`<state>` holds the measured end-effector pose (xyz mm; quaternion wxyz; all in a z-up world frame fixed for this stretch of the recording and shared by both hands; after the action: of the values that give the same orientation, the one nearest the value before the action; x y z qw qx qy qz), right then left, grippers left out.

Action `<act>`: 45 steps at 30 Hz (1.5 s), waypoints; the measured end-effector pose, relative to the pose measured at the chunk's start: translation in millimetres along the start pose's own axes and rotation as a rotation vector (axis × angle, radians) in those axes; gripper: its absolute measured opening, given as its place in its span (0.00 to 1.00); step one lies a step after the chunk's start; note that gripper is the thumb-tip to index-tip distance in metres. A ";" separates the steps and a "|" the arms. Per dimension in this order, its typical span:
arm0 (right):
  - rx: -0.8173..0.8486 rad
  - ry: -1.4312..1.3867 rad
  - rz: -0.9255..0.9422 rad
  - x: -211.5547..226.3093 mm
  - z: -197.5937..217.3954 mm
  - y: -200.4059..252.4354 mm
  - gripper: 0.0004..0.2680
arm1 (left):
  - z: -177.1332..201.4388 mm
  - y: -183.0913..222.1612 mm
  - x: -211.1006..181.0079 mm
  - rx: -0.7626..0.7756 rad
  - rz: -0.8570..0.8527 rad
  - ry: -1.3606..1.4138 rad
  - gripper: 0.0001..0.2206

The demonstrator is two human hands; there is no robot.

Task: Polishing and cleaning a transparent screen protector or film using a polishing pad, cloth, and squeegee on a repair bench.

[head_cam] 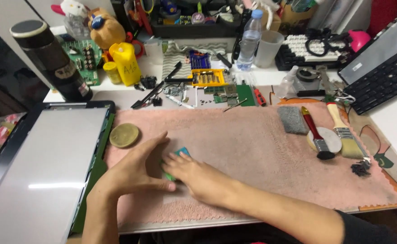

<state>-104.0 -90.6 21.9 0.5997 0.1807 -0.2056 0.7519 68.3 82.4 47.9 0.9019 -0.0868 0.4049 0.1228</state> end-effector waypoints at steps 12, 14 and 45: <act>-0.043 -0.050 0.143 11.2 -4.4 27.7 0.34 | -6.0 -8.4 0.9 -0.097 0.030 0.007 0.33; -0.080 -0.020 0.098 8.6 7.6 6.1 0.22 | -3.6 -7.7 -13.8 -0.095 0.089 0.011 0.33; -0.112 0.029 -0.218 -55.5 -6.4 -27.7 0.36 | -17.8 -13.0 -12.2 -0.126 0.097 0.008 0.36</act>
<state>-65.1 -127.7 -9.8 0.6900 0.1573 -0.2175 0.6722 51.6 63.6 46.1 0.8861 -0.1241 0.4035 0.1912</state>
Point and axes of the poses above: each hand's wrist, its own y-axis away from the middle knuckle, its own z-axis out of the back of the hand, x = y × z, the point moved 1 cm from there along -y, towards the middle knuckle, and after that the axes turned 5 degrees about -z, right-handed, at the moved point
